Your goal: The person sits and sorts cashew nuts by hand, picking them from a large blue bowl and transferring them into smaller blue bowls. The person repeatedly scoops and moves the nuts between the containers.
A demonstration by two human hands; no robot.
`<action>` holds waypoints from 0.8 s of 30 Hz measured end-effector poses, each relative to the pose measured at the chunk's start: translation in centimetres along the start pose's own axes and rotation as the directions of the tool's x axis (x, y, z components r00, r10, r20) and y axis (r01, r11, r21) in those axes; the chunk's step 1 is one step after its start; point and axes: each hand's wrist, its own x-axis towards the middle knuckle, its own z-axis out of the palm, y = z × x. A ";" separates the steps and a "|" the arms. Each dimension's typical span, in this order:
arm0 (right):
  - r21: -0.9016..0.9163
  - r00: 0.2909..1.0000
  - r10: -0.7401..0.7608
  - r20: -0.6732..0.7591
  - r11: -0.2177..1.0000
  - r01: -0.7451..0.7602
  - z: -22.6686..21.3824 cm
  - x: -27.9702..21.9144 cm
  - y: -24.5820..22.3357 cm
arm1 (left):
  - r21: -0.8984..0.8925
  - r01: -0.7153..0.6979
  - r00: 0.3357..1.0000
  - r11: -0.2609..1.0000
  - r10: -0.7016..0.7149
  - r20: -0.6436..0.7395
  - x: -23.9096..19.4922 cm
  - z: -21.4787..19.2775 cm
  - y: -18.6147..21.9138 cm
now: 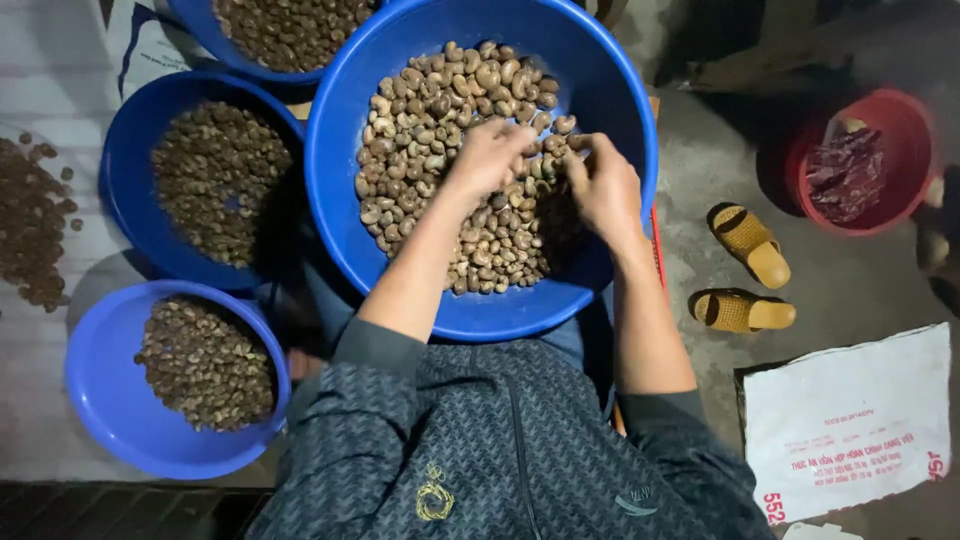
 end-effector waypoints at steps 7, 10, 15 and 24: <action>-0.283 0.997 0.052 0.057 0.959 -0.033 2.1 2.0 -0.2 | -0.461 0.080 0.994 0.884 -0.037 0.101 -2.6 -5.4 0.2; -0.383 0.990 0.113 0.091 0.921 -0.070 2.9 3.3 -0.1 | -0.488 0.031 0.986 0.872 0.052 0.157 -3.3 -6.1 0.7; -0.328 0.999 -0.050 -0.004 0.944 0.046 4.4 5.6 0.3 | -0.508 -0.061 0.998 0.859 0.038 -0.055 -3.5 -5.1 0.0; -0.258 0.985 -0.174 0.002 0.951 0.168 5.4 7.9 -2.7 | -0.402 -0.048 0.999 0.914 0.037 -0.034 -6.1 -5.8 2.3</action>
